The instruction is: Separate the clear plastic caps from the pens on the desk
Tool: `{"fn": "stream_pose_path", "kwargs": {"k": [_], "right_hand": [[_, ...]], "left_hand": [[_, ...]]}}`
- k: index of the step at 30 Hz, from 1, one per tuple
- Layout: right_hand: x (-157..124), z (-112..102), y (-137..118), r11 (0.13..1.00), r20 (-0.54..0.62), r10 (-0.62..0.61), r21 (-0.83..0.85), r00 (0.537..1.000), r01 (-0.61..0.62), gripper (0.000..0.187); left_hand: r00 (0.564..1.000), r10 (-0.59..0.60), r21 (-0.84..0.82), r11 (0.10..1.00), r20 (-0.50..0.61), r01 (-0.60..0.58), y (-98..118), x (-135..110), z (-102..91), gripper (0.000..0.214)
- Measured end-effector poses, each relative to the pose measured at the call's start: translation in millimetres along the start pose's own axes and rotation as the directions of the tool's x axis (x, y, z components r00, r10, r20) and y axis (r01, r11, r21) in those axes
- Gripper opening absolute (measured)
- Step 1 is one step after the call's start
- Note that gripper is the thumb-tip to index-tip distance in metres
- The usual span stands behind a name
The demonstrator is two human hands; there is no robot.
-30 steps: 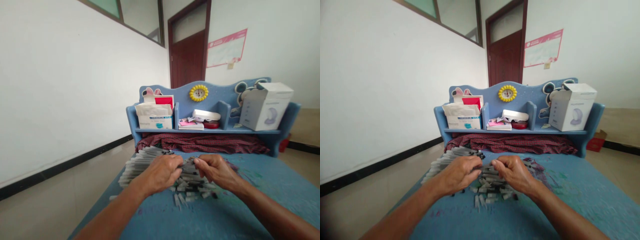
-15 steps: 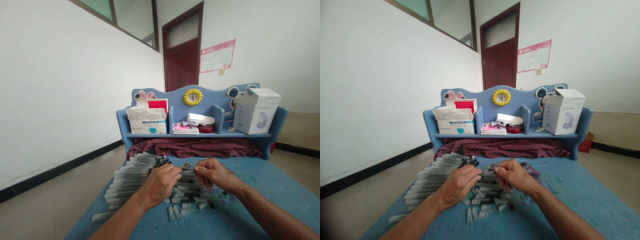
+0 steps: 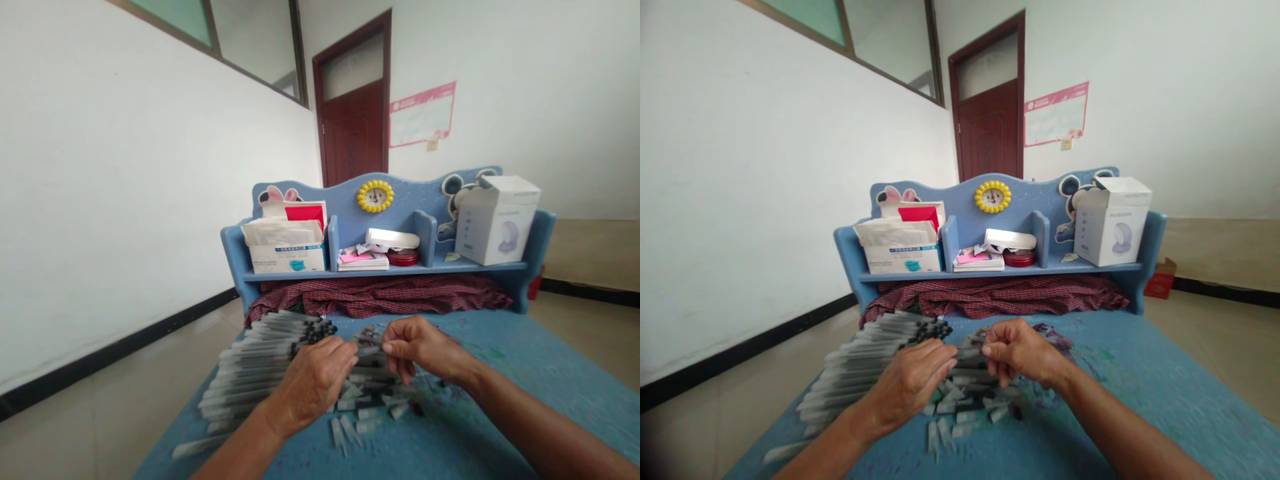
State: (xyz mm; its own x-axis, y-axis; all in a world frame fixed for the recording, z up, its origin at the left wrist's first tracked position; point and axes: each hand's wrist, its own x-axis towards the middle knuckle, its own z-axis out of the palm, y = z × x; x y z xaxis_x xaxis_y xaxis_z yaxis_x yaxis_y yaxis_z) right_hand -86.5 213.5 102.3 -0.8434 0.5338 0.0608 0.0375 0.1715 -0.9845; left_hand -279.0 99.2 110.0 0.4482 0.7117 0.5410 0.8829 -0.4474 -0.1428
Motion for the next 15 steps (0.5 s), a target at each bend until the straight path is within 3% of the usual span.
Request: {"fn": "stream_pose_path", "kwargs": {"k": [6, 15], "right_hand": [[1.7, -0.7, 0.3, 0.999, -0.030, -0.036, 0.019, 0.999, 0.037, 0.035], [2.0, 5.6, 3.2, 0.994, -0.067, -0.010, -0.106, 0.998, 0.003, 0.046]], "left_hand": [[1.000, -0.013, 0.008, 1.000, -0.004, 0.013, -1.3, 0.0, -0.3, 0.019], [1.000, -0.015, 0.017, 1.000, -0.004, 0.015, -1.2, 0.9, 0.1, 0.019]]}}
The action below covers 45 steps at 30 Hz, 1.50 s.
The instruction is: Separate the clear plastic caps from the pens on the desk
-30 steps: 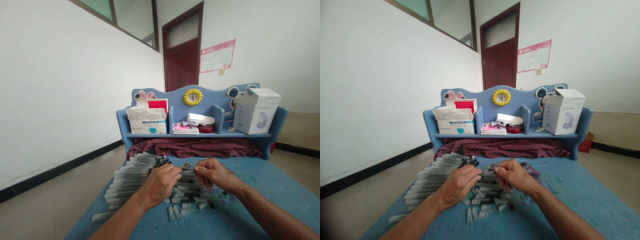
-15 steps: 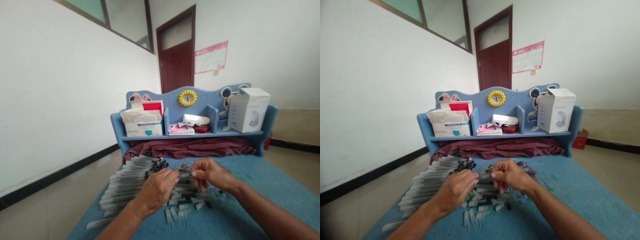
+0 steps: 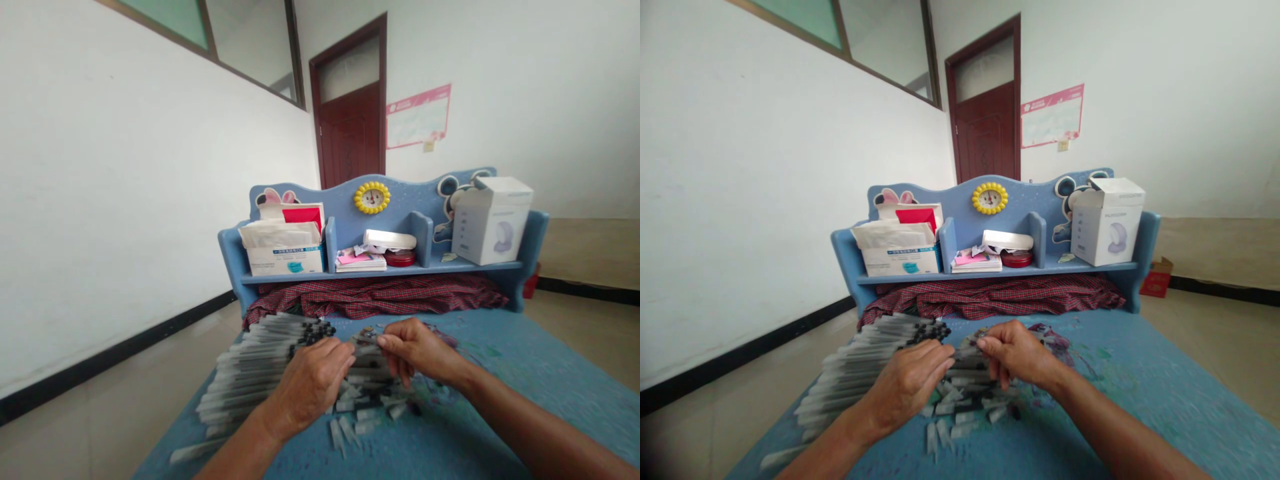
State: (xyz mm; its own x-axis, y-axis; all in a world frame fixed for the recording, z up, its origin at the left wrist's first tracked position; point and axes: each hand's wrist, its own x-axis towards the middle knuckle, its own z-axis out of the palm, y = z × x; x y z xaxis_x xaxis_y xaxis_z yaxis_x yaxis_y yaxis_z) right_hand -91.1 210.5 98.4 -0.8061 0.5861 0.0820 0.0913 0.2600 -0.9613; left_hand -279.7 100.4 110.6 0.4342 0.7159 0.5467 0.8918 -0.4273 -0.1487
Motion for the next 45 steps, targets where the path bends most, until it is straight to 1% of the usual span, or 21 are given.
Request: {"fn": "stream_pose_path", "kwargs": {"k": [5, 7, 11, 13, 16, 19, 21, 23, 26, 28, 31, 34, 38, 40, 45], "right_hand": [[-1, -1, -3, 0.999, -0.001, -0.012, 0.050, 1.000, 0.012, 0.038], [-1, -1, -3, 0.999, -0.006, -0.025, 0.024, 1.000, 0.025, 0.038], [0, 2, 0, 0.998, 0.004, 0.015, -0.060, 1.000, -0.015, 0.045], [0, 3, 1, 0.999, 0.002, 0.028, -0.034, 1.000, -0.028, 0.043], [0, 3, 2, 0.999, 0.004, 0.006, 0.035, 1.000, -0.006, 0.039], [-1, 4, 2, 1.000, 0.017, 0.004, -0.014, 1.000, -0.004, 0.040], [0, 4, 2, 0.998, 0.007, 0.012, -0.058, 1.000, -0.012, 0.046], [-1, 5, 1, 0.999, -0.001, 0.020, -0.041, 1.000, -0.020, 0.046], [-1, 4, 0, 1.000, 0.034, 0.016, -0.003, 0.999, -0.015, 0.043], [-1, 5, 0, 0.999, 0.046, 0.020, -0.027, 0.999, -0.019, 0.043], [0, 5, 1, 0.997, 0.034, 0.048, -0.056, 0.998, -0.046, 0.046], [0, 5, 2, 0.998, 0.047, 0.055, 0.000, 0.997, -0.055, 0.040], [2, 3, 5, 0.998, 0.074, 0.058, 0.008, 0.996, -0.059, 0.045], [3, 3, 7, 0.998, 0.065, 0.068, 0.005, 0.996, -0.068, 0.046], [1, 4, 4, 0.994, 0.052, 0.071, 0.081, 0.996, -0.075, 0.038]], "left_hand": [[1.000, 0.008, 0.000, 1.000, -0.012, -0.008, -1, -1, 0.9, 0.020], [1.000, 0.005, -0.001, 1.000, -0.015, -0.005, -1, -1, 1.3, 0.020], [1.000, -0.001, -0.003, 1.000, 0.003, 0.001, -2, -2, 2.3, 0.019], [1.000, -0.001, -0.005, 1.000, 0.014, 0.001, -2, -3, 2.7, 0.019], [1.000, -0.006, -0.004, 1.000, 0.024, 0.006, -1, -3, 2.5, 0.019], [1.000, -0.012, -0.003, 1.000, 0.028, 0.012, -1, -2, 2.2, 0.019], [0.999, -0.012, -0.006, 1.000, 0.032, 0.012, -2, -3, 2.5, 0.019], [0.999, -0.009, -0.010, 1.000, 0.034, 0.009, -2, -3, 3.2, 0.019], [0.999, -0.011, -0.010, 1.000, 0.033, 0.011, -3, -4, 4.6, 0.020], [0.999, -0.015, -0.010, 1.000, 0.036, 0.016, -4, -4, 5.4, 0.020], [0.999, -0.012, -0.021, 1.000, 0.038, 0.012, -4, -4, 6.7, 0.020], [0.999, -0.007, -0.036, 0.999, 0.035, 0.008, -5, -5, 8.1, 0.020], [1.000, -0.010, -0.042, 0.999, 0.030, 0.012, -7, -5, 10.0, 0.020], [0.999, -0.015, -0.046, 0.999, 0.041, 0.017, -7, -5, 10.8, 0.021], [0.995, -0.051, -0.107, 0.992, 0.090, 0.061, -2, -3, 6.4, 0.024]]}}
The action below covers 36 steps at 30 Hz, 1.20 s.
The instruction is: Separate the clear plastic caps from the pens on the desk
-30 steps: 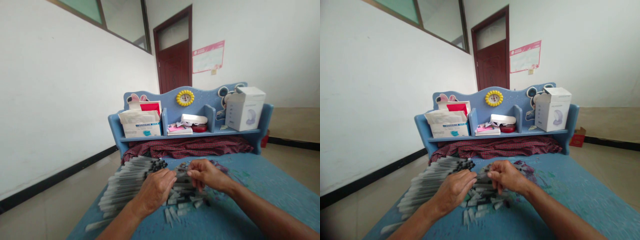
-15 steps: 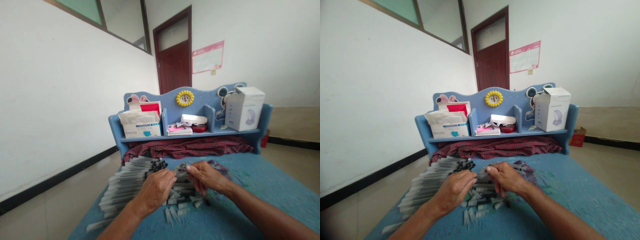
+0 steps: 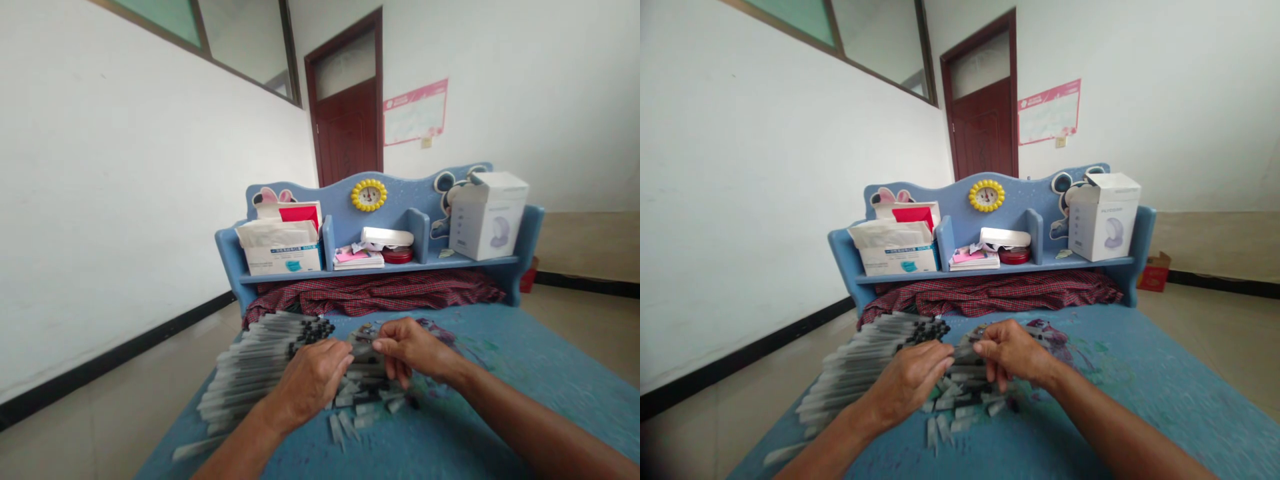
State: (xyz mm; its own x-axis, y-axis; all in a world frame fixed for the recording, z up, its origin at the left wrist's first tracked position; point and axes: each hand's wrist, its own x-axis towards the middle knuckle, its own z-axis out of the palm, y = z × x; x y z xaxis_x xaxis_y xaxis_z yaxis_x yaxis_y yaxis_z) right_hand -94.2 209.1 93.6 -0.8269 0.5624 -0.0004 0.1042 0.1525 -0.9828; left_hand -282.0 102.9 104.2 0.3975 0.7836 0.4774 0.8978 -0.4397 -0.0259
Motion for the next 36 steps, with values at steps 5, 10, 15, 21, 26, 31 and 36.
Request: {"fn": "stream_pose_path", "kwargs": {"k": [5, 10, 15, 21, 26, 31, 36], "right_hand": [[-2, -3, -1, 0.998, 0.008, -0.001, 0.069, 1.000, 0.001, 0.034], [-1, -7, 2, 0.990, 0.001, -0.063, 0.129, 0.998, 0.062, 0.029], [-1, -4, -2, 0.977, -0.044, -0.106, 0.183, 0.993, 0.113, 0.026], [0, -2, -3, 0.969, -0.075, -0.103, 0.219, 0.992, 0.118, 0.025], [0, -12, -4, 0.969, -0.132, -0.122, 0.198, 0.984, 0.146, 0.025], [0, -31, -3, 0.967, -0.226, -0.103, 0.207, 0.969, 0.151, 0.026], [1, -40, 2, 0.978, -0.259, -0.047, 0.186, 0.965, 0.098, 0.025]], "left_hand": [[0.983, -0.100, -0.147, 0.981, 0.155, 0.123, 4, 4, -11.8, 0.028], [0.958, -0.163, -0.202, 0.956, 0.235, 0.212, 3, 5, -14.1, 0.029], [0.960, -0.157, -0.189, 0.961, 0.231, 0.202, 4, 6, -13.4, 0.028], [0.958, -0.163, -0.191, 0.959, 0.238, 0.211, 4, 5, -11.9, 0.028], [0.938, -0.189, -0.206, 0.945, 0.292, 0.254, -1, 8, -22.5, 0.029], [0.819, -0.323, -0.284, 0.825, 0.474, 0.489, -26, 4, -47.0, 0.031], [0.663, -0.476, -0.206, 0.701, 0.578, 0.683, -57, -10, -57.9, 0.032]]}}
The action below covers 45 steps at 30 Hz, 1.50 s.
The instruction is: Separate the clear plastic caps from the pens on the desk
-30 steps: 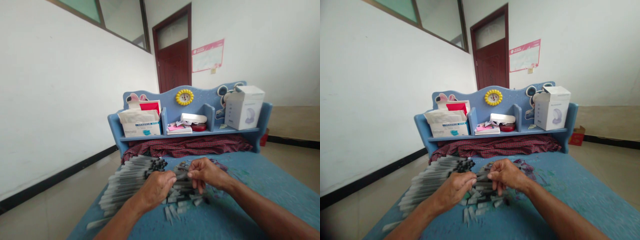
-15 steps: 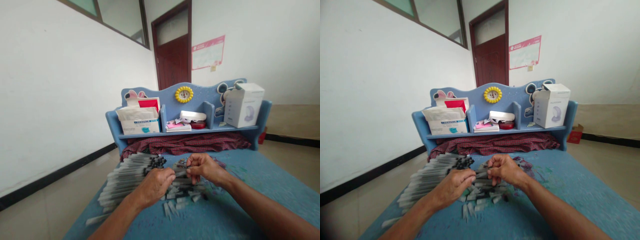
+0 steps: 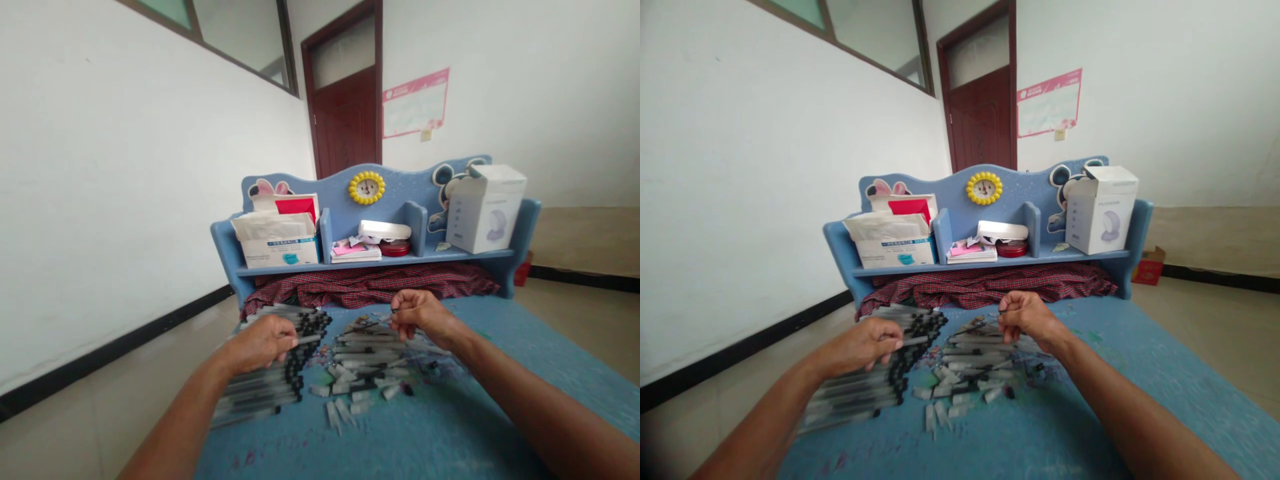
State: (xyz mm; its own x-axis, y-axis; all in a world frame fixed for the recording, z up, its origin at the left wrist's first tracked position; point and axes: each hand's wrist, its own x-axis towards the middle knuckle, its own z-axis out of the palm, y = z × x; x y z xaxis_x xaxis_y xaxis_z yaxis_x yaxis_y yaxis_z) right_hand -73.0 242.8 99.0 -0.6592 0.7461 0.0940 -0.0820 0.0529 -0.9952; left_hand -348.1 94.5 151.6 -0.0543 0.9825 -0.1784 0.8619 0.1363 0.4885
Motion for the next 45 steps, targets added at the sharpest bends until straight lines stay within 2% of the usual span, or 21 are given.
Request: {"fn": "stream_pose_path", "kwargs": {"k": [3, 6, 9, 15, 23, 25, 28, 31, 34, 39, 41, 43, 45], "right_hand": [[0, 2, 3, 0.992, 0.024, 0.043, -0.123, 0.999, -0.039, 0.022], [0, 3, 6, 0.949, 0.063, 0.096, -0.306, 0.993, -0.072, 0.017], [0, 3, 8, 0.891, 0.049, 0.101, -0.449, 0.994, -0.068, 0.010], [0, 9, 9, 0.753, -0.008, -0.028, -0.658, 1.000, 0.016, 0.006], [-4, 20, 5, 0.561, 0.017, -0.192, -0.819, 0.981, 0.124, 0.022], [-9, 24, -1, 0.548, 0.083, -0.214, -0.815, 0.973, 0.190, 0.025], [-19, 36, -12, 0.531, 0.271, -0.229, -0.770, 0.935, 0.353, 0.024], [-28, 49, -19, 0.438, 0.419, -0.228, -0.762, 0.879, 0.477, 0.015], [-32, 51, -27, 0.372, 0.450, -0.201, -0.787, 0.870, 0.493, 0.014], [-32, 36, -49, 0.440, 0.408, -0.195, -0.776, 0.892, 0.452, 0.019], [-36, 33, -61, 0.439, 0.415, -0.191, -0.774, 0.889, 0.456, 0.023], [-47, 33, -71, 0.419, 0.430, -0.182, -0.780, 0.885, 0.465, 0.024], [-65, 34, -80, 0.411, 0.454, -0.164, -0.775, 0.876, 0.479, 0.024]], "left_hand": [[0.995, -0.016, 0.088, 0.996, -0.096, 0.024, -4, 2, -1.8, 0.030], [0.988, 0.084, 0.167, 0.984, -0.132, -0.062, 3, 4, 2.9, 0.028], [0.975, 0.181, 0.210, 0.966, -0.130, -0.152, 15, 5, 11.0, 0.029], [0.967, 0.230, 0.208, 0.957, -0.114, -0.203, 29, 4, 27.0, 0.026], [0.948, 0.298, 0.223, 0.937, -0.108, -0.269, 34, 7, 44.9, 0.016], [0.936, 0.336, 0.228, 0.924, -0.105, -0.306, 36, 6, 49.3, 0.015], [0.909, 0.404, 0.226, 0.899, -0.105, -0.374, 44, 4, 56.2, 0.015], [0.878, 0.467, 0.219, 0.872, -0.104, -0.438, 52, 0, 59.6, 0.015], [0.871, 0.483, 0.214, 0.864, -0.090, -0.456, 56, -6, 52.6, 0.016], [0.924, 0.376, 0.155, 0.919, -0.067, -0.362, 56, -16, 21.8, 0.025], [0.930, 0.362, 0.160, 0.924, -0.066, -0.348, 60, -20, 11.3, 0.030], [0.919, 0.385, 0.226, 0.905, -0.079, -0.360, 66, -28, 5.7, 0.034], [0.885, 0.459, 0.328, 0.849, -0.074, -0.413, 71, -43, 7.0, 0.036]]}}
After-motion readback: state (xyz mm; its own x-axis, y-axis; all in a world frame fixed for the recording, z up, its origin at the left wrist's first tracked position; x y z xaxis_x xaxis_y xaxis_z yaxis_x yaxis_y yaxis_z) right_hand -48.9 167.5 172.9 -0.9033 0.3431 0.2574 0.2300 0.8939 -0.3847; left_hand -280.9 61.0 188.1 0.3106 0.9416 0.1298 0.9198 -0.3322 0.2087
